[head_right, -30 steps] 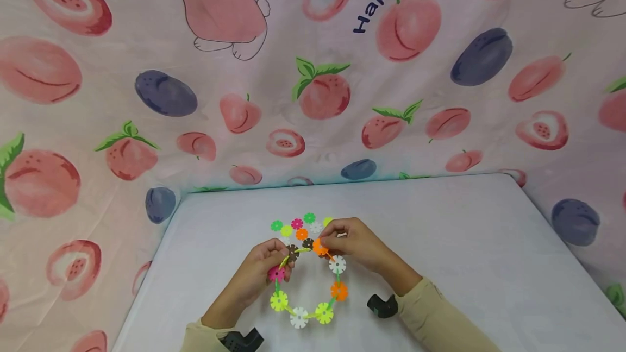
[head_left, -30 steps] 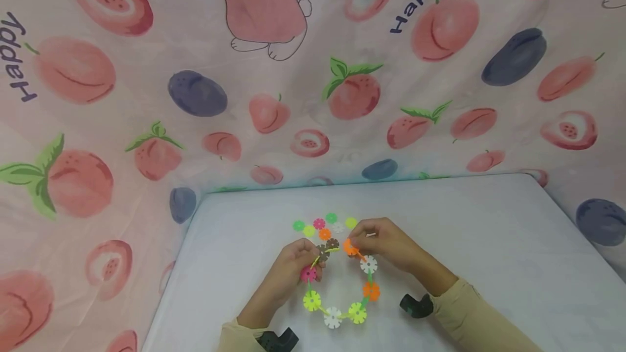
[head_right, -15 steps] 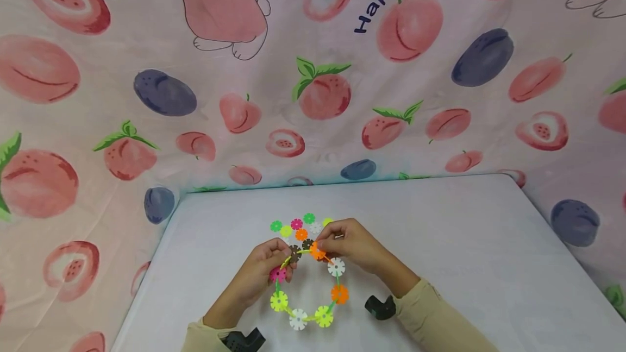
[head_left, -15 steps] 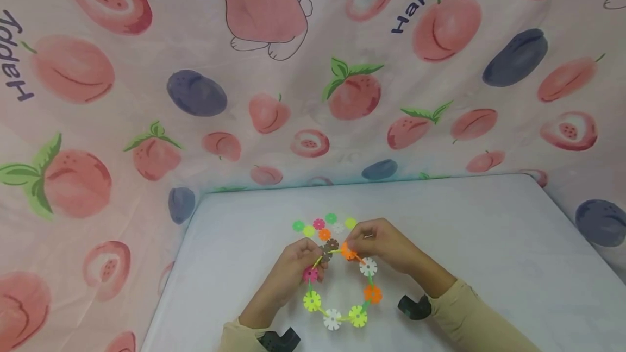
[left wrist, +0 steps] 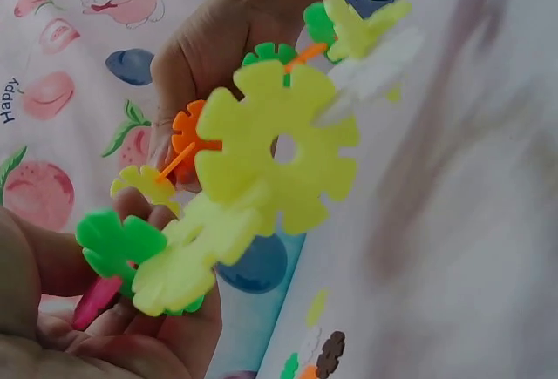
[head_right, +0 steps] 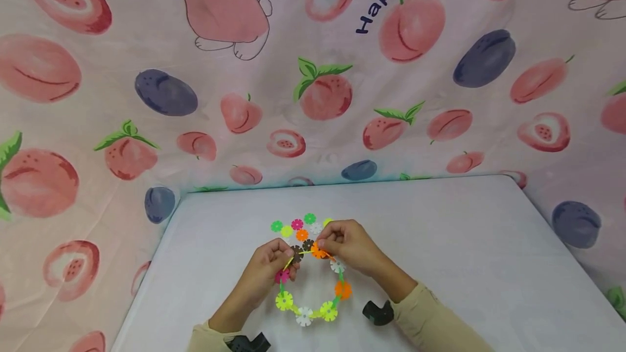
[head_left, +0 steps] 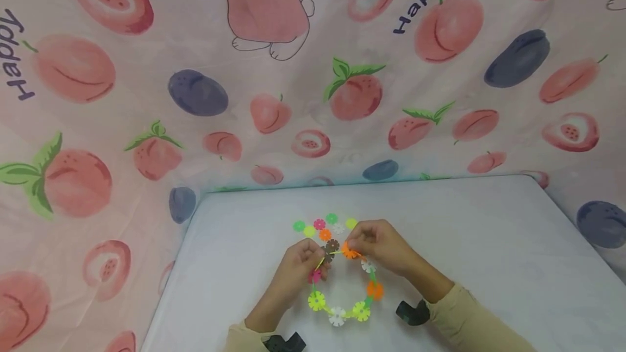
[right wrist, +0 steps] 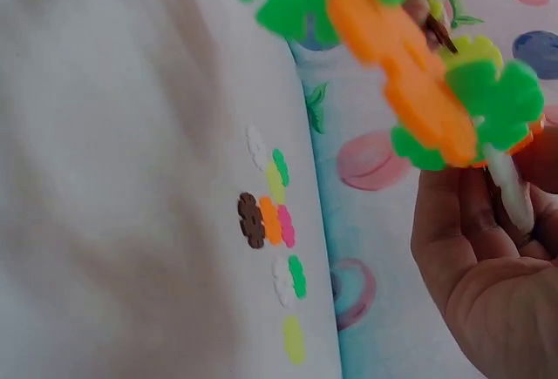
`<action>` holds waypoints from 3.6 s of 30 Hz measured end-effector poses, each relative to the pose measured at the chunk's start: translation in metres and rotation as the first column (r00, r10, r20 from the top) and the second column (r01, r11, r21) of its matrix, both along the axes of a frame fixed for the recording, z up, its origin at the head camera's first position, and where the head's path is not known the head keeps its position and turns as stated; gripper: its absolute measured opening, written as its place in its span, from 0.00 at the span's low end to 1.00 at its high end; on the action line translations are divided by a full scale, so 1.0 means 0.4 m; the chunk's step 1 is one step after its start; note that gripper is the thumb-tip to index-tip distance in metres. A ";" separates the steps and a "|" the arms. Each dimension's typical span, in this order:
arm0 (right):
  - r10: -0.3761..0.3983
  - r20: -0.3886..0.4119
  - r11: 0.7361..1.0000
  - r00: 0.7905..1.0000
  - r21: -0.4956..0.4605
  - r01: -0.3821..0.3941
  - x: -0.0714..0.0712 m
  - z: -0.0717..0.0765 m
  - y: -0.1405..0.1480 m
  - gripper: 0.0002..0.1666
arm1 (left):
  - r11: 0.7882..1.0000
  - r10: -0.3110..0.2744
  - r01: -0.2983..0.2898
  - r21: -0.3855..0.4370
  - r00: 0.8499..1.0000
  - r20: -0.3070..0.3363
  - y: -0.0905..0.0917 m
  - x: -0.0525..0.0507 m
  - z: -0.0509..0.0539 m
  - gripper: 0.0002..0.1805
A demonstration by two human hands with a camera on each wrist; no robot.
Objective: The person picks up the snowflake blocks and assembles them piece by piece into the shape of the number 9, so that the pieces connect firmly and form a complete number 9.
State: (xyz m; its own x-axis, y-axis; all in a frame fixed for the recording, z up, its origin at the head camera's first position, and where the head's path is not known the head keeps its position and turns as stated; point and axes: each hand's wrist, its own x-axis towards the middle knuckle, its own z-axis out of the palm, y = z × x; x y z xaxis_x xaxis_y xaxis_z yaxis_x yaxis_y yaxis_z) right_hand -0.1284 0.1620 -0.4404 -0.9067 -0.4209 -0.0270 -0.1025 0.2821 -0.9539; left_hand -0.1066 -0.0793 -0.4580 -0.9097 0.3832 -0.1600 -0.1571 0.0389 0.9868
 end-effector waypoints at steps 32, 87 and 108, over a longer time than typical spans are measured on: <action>-0.056 0.195 0.997 0.979 0.063 0.045 -0.023 -0.017 0.051 0.30 | 0.991 0.113 -0.117 0.072 0.992 0.057 -0.023 -0.014 0.007 0.21; -0.037 -0.152 0.898 0.988 0.429 0.100 -0.126 -0.159 -0.059 0.16 | 0.752 -0.350 0.408 0.518 0.913 -0.211 -0.048 -0.014 -0.008 0.27; -0.011 -0.158 0.833 0.987 0.544 0.097 -0.132 -0.166 -0.077 0.14 | 0.762 -0.239 0.340 0.551 0.939 -0.249 -0.067 -0.026 -0.013 0.23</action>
State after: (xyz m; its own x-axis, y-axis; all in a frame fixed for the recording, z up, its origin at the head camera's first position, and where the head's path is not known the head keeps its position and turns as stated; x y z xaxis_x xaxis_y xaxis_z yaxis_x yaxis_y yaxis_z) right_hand -0.1814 0.1310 -0.5070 -0.9393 -0.3256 -0.1081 -0.1938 0.7634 -0.6162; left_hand -0.1171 -0.1060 -0.4633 -0.7332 0.6053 0.3097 -0.0770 -0.5266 0.8466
